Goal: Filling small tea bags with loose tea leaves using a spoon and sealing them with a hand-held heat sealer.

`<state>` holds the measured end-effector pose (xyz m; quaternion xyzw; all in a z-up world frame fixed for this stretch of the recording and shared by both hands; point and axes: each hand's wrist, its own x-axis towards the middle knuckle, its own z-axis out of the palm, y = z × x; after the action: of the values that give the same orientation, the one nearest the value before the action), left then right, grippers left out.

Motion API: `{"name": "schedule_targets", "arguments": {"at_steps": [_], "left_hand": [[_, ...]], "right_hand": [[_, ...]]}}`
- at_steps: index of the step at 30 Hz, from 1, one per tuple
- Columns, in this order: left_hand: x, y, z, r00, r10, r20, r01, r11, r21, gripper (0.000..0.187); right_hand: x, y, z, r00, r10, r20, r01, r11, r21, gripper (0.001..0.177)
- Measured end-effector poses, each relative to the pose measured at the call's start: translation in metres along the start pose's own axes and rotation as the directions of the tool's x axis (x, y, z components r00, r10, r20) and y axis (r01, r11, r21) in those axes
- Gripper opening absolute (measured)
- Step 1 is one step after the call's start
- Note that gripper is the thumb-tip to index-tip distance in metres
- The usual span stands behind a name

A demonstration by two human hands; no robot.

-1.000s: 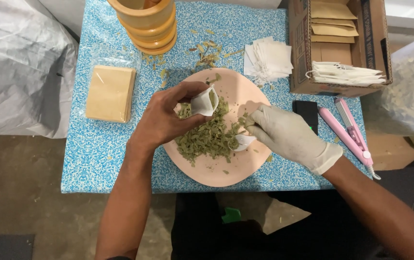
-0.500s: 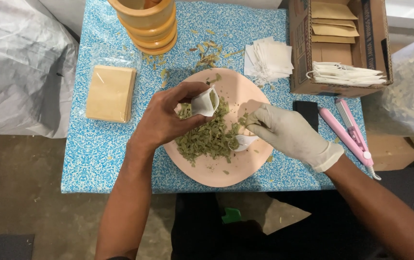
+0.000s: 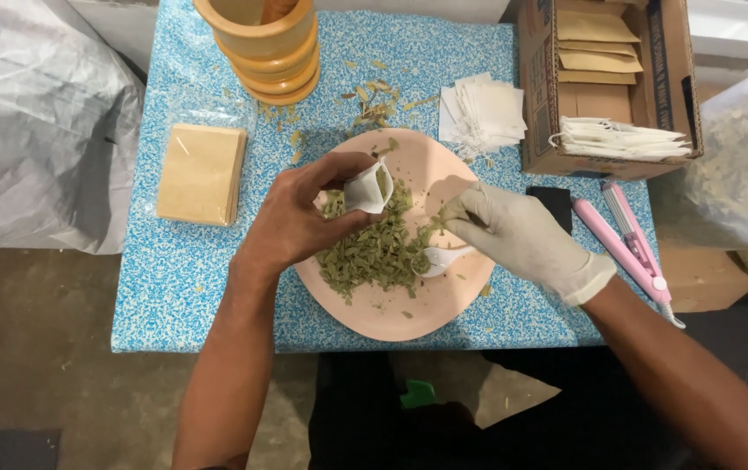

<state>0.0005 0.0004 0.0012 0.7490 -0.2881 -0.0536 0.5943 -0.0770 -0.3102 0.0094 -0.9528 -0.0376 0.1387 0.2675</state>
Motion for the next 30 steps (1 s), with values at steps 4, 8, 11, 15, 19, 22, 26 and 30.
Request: {"name": "schedule_targets", "arguments": {"at_steps": [4, 8, 11, 15, 19, 22, 26, 30], "left_hand": [[0.000, -0.001, 0.000, 1.000, -0.010, -0.019, 0.010, 1.000, -0.014, 0.065], [0.000, -0.004, -0.001, 1.000, -0.014, -0.019, 0.014, 1.000, 0.009, 0.069], [0.000, -0.008, -0.006, 1.000, -0.009, -0.023, 0.010, 1.000, 0.029, 0.070], [0.000, -0.012, -0.009, 0.999, -0.042, -0.034, 0.043, 0.998, 0.035, 0.069], [0.000, -0.010, -0.011, 0.998, -0.040, -0.041, 0.041, 0.999, 0.018, 0.068], [-0.002, -0.007, -0.011, 0.999, 0.002, -0.044, -0.001, 1.000, 0.016, 0.065], [0.000, -0.009, -0.009, 0.999, 0.016, -0.045, -0.015, 1.000, 0.025, 0.065], [-0.002, -0.013, -0.007, 0.998, 0.028, -0.053, -0.027, 0.999, 0.027, 0.065]], "right_hand": [[0.028, -0.008, -0.004, 0.997, -0.043, -0.068, 0.040, 0.998, -0.043, 0.025], [0.079, 0.000, -0.009, 0.961, -0.126, -0.245, 0.101, 0.988, -0.113, 0.027], [0.127, 0.012, -0.009, 0.935, -0.144, -0.324, 0.105, 0.985, -0.136, 0.024], [0.175, 0.003, -0.007, 0.941, -0.121, -0.317, 0.097, 0.991, -0.090, 0.024], [0.208, 0.008, -0.002, 0.951, -0.151, -0.270, 0.128, 0.987, -0.101, 0.024], [0.194, -0.008, -0.014, 0.950, -0.201, -0.239, 0.184, 0.978, -0.094, 0.024], [0.161, -0.005, -0.037, 0.936, -0.225, -0.271, 0.195, 0.972, -0.133, 0.027], [0.089, -0.012, -0.055, 0.973, -0.152, -0.175, 0.097, 0.953, -0.286, 0.035]]}}
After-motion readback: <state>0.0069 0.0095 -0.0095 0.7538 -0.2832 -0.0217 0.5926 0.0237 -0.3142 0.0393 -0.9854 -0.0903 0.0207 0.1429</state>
